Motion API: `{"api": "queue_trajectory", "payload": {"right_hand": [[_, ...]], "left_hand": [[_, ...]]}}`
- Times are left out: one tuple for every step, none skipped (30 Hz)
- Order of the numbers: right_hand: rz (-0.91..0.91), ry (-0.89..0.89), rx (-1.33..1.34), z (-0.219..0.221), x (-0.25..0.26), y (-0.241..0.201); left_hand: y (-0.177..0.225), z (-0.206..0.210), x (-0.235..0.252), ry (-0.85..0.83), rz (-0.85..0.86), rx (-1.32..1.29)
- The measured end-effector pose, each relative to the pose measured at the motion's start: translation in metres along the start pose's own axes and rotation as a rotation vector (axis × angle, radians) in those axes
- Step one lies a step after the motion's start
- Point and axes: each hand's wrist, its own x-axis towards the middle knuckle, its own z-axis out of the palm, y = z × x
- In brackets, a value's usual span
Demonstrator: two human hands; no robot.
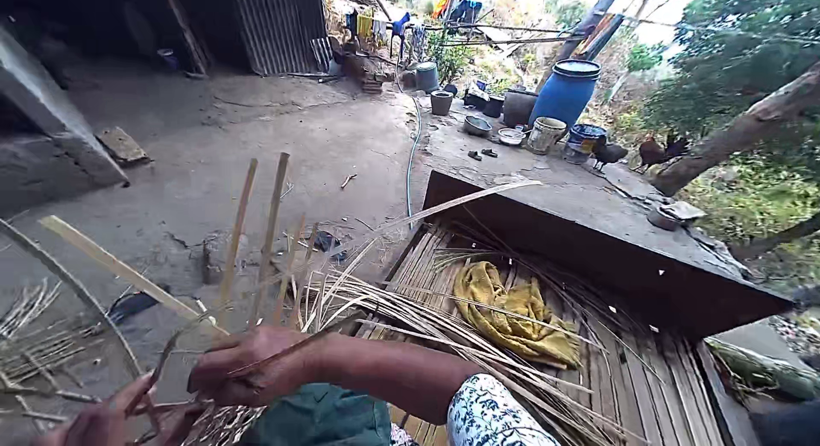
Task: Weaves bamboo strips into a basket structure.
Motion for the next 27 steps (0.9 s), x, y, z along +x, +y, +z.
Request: {"api": "queue_trajectory", "payload": {"right_hand": [[-0.005,0.001,-0.034,-0.001,-0.003,-0.003],[0.005,-0.006,-0.076,-0.001,-0.004,-0.007],[0.034,-0.019,-0.141,-0.002,-0.004,-0.011],[0.086,-0.032,-0.23,-0.001,-0.004,-0.017],[0.147,-0.043,-0.349,0.001,-0.003,-0.023],[0.212,-0.051,-0.481,0.001,-0.001,-0.027],[0.282,-0.068,-0.57,0.0,0.001,-0.028],[0.324,-0.078,-0.615,0.0,0.002,-0.027],[0.338,-0.083,-0.63,-0.001,0.002,-0.025],[0.333,-0.089,-0.616,-0.004,0.002,-0.022],[0.329,-0.095,-0.564,-0.009,0.001,-0.021],[0.331,-0.086,-0.489,-0.013,0.001,-0.019],[0.354,-0.093,-0.41,-0.017,0.001,-0.019],[0.403,-0.133,-0.347,-0.021,0.004,-0.021],[0.463,-0.198,-0.309,-0.026,0.007,-0.024],[0.53,-0.268,-0.285,-0.03,0.012,-0.026],[0.578,-0.313,-0.269,-0.033,0.016,-0.026],[0.621,-0.335,-0.26,-0.035,0.019,-0.026],[0.657,-0.346,-0.256,-0.036,0.021,-0.025],[0.693,-0.36,-0.254,-0.037,0.023,-0.025],[0.711,-0.365,-0.26,-0.037,0.024,-0.024],[0.725,-0.362,-0.261,-0.038,0.025,-0.024],[0.718,-0.346,-0.265,-0.037,0.026,-0.024],[0.683,-0.307,-0.261,-0.034,0.024,-0.024],[0.627,-0.25,-0.253,-0.03,0.022,-0.023],[0.548,-0.171,-0.249,-0.024,0.017,-0.021],[0.465,-0.072,-0.25,-0.018,0.012,-0.02]], "left_hand": [[0.006,0.001,0.0,0.01,0.041,0.089],[0.012,0.001,0.001,0.041,0.064,0.166],[0.018,0.003,0.004,0.088,0.072,0.218],[0.022,0.004,0.004,0.115,0.059,0.247],[0.025,0.006,0.004,0.132,0.045,0.269],[0.027,0.008,0.005,0.154,0.045,0.277],[0.028,0.01,0.006,0.168,0.042,0.262],[0.03,0.01,0.006,0.16,0.014,0.216],[0.032,0.007,0.006,0.144,-0.034,0.131],[0.032,0.003,0.007,0.12,-0.105,0.006],[0.03,-0.003,0.008,0.094,-0.186,-0.154],[0.027,-0.008,0.01,0.055,-0.27,-0.342],[0.024,-0.014,0.011,0.009,-0.341,-0.52],[0.024,-0.018,0.012,-0.025,-0.392,-0.652],[0.023,-0.019,0.012,-0.037,-0.409,-0.749],[0.023,-0.016,0.011,-0.023,-0.387,-0.819],[0.02,-0.012,0.01,0.009,-0.328,-0.862],[0.017,-0.007,0.009,0.05,-0.266,-0.891],[0.015,-0.002,0.007,0.098,-0.218,-0.903],[0.015,0.001,0.006,0.144,-0.196,-0.87],[0.016,0.004,0.005,0.196,-0.188,-0.786],[0.02,0.005,0.005,0.247,-0.172,-0.658],[0.025,0.005,0.005,0.275,-0.128,-0.501],[0.032,0.003,0.007,0.277,-0.056,-0.341],[0.039,0.002,0.01,0.247,0.023,-0.188],[0.044,0.003,0.014,0.201,0.089,-0.054],[0.047,0.005,0.018,0.151,0.128,0.063]]}}
